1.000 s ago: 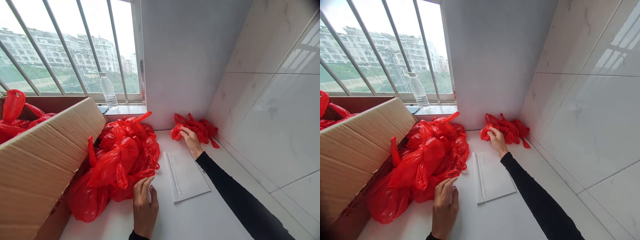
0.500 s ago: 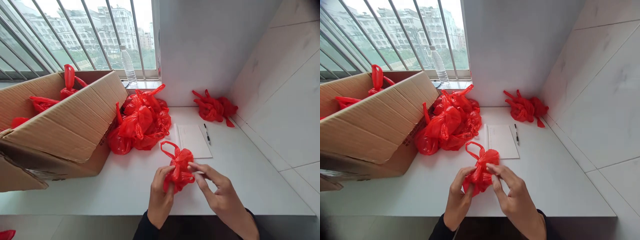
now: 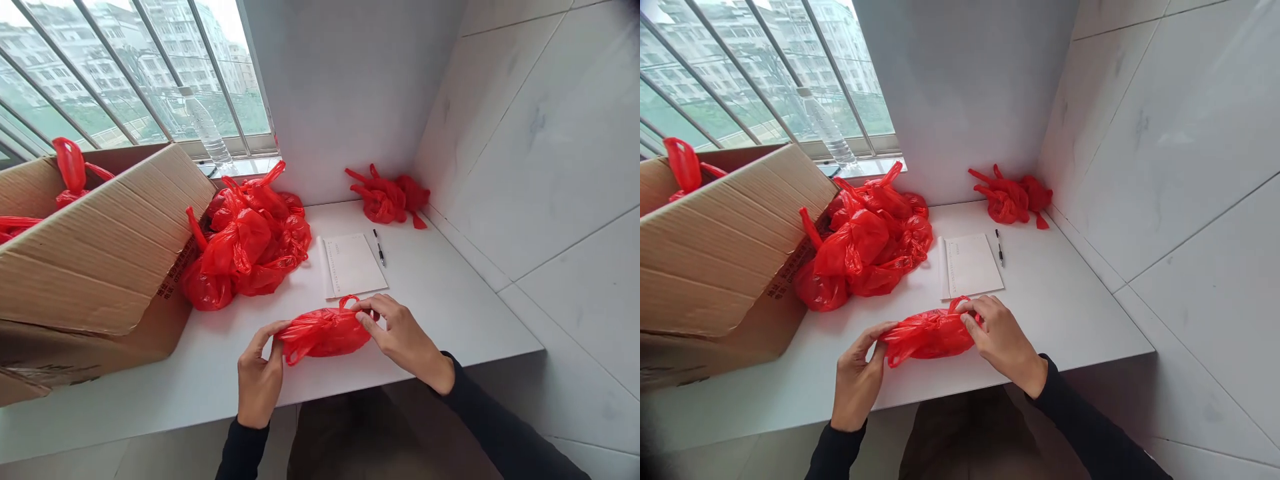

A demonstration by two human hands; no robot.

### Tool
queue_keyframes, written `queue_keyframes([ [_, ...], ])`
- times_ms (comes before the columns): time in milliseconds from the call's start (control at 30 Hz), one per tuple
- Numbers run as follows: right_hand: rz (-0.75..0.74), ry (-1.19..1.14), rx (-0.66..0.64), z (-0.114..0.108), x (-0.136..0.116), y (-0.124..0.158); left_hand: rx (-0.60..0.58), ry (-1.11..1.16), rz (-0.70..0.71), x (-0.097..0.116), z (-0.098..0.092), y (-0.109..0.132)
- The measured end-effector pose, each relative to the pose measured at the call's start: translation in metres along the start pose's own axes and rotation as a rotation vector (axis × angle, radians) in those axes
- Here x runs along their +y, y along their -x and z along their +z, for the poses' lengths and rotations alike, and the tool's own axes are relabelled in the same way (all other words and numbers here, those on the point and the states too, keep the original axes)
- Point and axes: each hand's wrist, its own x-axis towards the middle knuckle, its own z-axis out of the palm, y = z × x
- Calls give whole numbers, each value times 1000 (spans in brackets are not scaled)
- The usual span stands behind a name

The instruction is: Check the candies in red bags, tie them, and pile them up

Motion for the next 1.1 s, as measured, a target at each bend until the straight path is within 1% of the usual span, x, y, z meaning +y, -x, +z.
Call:
queue_keyframes([
  [67,34,-16,33,-5,2,2,31,-36,11,2,-3,-2],
  [100,40,-21,38,-5,2,3,29,-50,35,5,-3,-1],
  [167,25,-14,18,-2,1,5,-14,-71,119,16,0,1],
  [267,-9,-6,-38,5,-2,6,-85,-111,251,28,10,4],
  [333,-19,-12,-62,7,-3,7,-79,-138,293,27,14,3],
  [400,2,-24,-51,3,-2,8,-36,-151,298,20,12,0],
  [500,109,-52,14,-10,4,12,56,-153,244,8,-1,-4],
  [600,196,-44,75,-18,9,15,121,-155,169,8,-12,-4],
  [700,166,-56,77,-15,5,16,76,-142,195,20,-9,-1],
  [767,105,-97,30,-9,-3,15,46,-127,239,29,-2,0],
  [867,46,-118,-39,-3,-12,13,79,-96,243,34,3,-1],
  [933,76,-134,0,-5,-13,13,144,-74,179,31,-2,-2],
  [1033,159,-203,114,-12,-8,16,269,-52,20,25,-18,-2],
  [1100,180,-236,144,-17,-5,18,311,-26,-51,27,-25,0],
])
